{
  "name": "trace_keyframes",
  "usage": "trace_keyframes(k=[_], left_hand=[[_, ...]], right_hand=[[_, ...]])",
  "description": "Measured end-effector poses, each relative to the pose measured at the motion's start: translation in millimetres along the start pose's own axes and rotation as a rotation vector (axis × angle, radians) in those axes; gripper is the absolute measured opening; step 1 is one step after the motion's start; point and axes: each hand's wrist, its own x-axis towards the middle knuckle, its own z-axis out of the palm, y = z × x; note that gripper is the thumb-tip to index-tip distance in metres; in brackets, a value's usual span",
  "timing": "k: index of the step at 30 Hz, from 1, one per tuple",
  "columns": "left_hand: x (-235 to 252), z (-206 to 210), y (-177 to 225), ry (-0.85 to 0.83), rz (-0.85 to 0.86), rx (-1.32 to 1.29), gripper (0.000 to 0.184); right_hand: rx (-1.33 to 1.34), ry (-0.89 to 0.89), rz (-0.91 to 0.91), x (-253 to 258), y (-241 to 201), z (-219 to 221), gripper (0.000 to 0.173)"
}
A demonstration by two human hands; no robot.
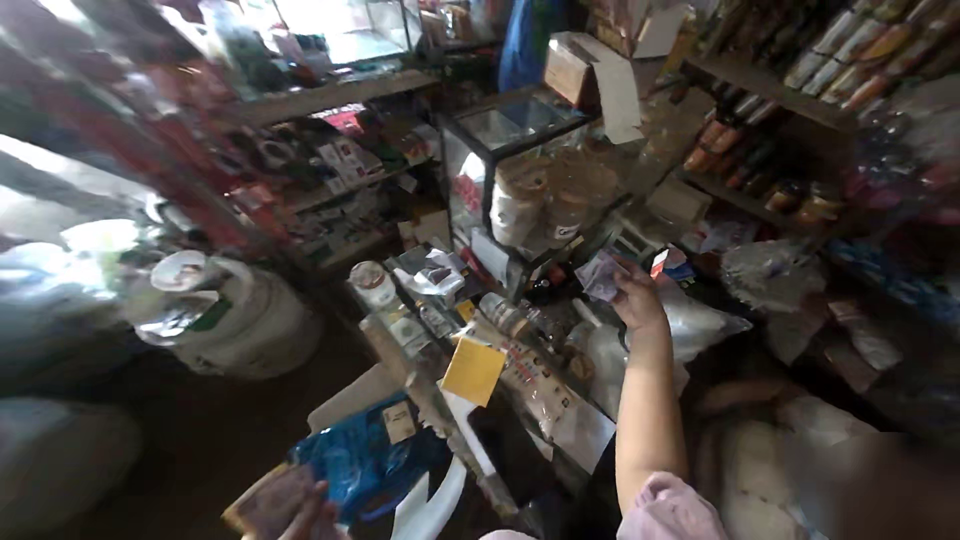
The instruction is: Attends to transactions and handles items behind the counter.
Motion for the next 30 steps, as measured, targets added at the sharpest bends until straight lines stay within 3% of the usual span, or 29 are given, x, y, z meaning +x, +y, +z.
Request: trace_keyframes(k=[5, 10, 14, 17, 21, 23, 26, 28, 30], left_hand=[[-1, 20, 46, -0.082, 0.167, 0.041, 0.042], [-25, -16, 83, -0.252, 0.326, 0.004, 0.027], [-54, -103, 83, -0.127, 0.388, -0.054, 0.024], [-78, -195, 78, -0.041, 0.338, -0.068, 0.04], [-108, -306, 58, 0.014, 0.481, -0.082, 0.074], [-119, -349, 52, 0.098, 0.51, -0.064, 0.065], [-124, -404, 46, 0.324, 0.417, -0.039, 0.039], [-124, -438, 44, 0.475, 0.341, -0.049, 0.028], [-117, -475, 42, 0.527, 0.285, -0.142, 0.032]], right_hand=[[0.029, -0.255, -0.061, -90, -27, 109, 0.017], [-0.114, -0.414, -0.043, -209, 1, 274, 0.014], [-0.341, -0.509, -0.054, -314, 45, 403, 0.022], [-0.299, -0.569, 0.078, -387, 71, 491, 0.028], [-0.193, -0.646, 0.225, -467, 110, 596, 0.033], [-0.18, -0.694, 0.244, -499, 128, 641, 0.033], [-0.187, -0.83, 0.254, -535, 150, 694, 0.032], [-0.135, -1.043, 0.271, -546, 167, 717, 0.029], [-0.093, -1.274, 0.299, -546, 183, 738, 0.023]])
